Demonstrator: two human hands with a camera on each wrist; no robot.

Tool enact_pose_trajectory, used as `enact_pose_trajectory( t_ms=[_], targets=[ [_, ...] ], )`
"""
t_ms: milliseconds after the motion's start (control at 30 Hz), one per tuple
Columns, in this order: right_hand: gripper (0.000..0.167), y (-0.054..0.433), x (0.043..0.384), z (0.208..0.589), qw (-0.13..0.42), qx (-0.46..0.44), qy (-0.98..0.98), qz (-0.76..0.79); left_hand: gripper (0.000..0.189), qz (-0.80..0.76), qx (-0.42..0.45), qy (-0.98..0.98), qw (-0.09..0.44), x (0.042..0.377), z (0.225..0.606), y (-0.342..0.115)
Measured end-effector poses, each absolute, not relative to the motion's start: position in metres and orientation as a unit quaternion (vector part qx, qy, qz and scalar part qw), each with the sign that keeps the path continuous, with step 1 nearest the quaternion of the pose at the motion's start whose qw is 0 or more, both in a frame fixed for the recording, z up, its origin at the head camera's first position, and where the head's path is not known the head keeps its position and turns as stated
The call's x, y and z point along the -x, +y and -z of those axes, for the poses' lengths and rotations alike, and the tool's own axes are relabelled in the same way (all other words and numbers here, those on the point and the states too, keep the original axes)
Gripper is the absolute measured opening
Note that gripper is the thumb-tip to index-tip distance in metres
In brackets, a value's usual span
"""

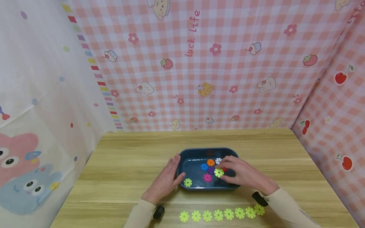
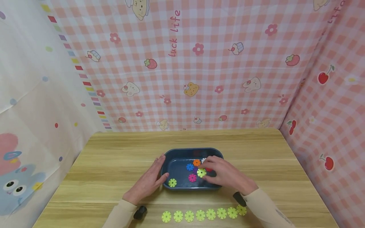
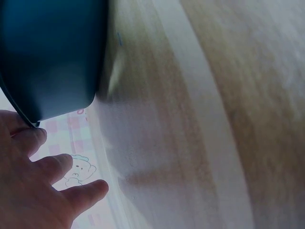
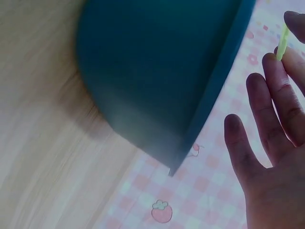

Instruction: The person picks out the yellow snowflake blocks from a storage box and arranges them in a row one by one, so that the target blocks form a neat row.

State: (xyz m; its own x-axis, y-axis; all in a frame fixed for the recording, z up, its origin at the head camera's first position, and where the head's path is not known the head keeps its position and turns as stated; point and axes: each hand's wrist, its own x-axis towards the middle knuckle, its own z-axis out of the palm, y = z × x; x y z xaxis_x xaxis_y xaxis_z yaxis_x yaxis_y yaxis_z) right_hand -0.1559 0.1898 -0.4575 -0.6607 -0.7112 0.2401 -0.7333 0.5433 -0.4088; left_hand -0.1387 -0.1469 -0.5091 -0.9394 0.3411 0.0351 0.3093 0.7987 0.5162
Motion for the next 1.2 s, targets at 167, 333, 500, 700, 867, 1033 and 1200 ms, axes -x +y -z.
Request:
enact_pose_trajectory(
  t_ms=[167,333,500,700,867,1033,1200],
  targets=[
    [0.031,0.197,0.150,0.457,0.033,-0.390,-0.885,-0.251,0.076,-0.270,-0.174,0.947,0.027,0.138,0.509,-0.147],
    [0.033,0.204,0.144,0.456,0.025,-0.366,-0.894,-0.257,0.076,-0.267,-0.173,0.948,0.027,0.138,0.509,-0.147],
    [0.032,0.210,0.139,0.456,0.033,-0.354,-0.897,-0.261,0.076,-0.269,-0.172,0.947,0.029,0.138,0.508,-0.147],
    [0.031,0.218,0.132,0.458,0.055,-0.348,-0.901,-0.253,0.076,-0.267,-0.171,0.948,0.033,0.137,0.507,-0.146],
    [0.032,0.225,0.126,0.458,0.062,-0.343,-0.903,-0.251,0.076,-0.270,-0.168,0.947,0.034,0.137,0.507,-0.146],
    [0.033,0.233,0.121,0.459,0.083,-0.338,-0.902,-0.256,0.076,-0.270,-0.168,0.947,0.033,0.137,0.507,-0.146],
    [0.034,0.239,0.116,0.462,0.095,-0.325,-0.908,-0.247,0.076,-0.270,-0.169,0.947,0.034,0.137,0.508,-0.146]
  ],
)
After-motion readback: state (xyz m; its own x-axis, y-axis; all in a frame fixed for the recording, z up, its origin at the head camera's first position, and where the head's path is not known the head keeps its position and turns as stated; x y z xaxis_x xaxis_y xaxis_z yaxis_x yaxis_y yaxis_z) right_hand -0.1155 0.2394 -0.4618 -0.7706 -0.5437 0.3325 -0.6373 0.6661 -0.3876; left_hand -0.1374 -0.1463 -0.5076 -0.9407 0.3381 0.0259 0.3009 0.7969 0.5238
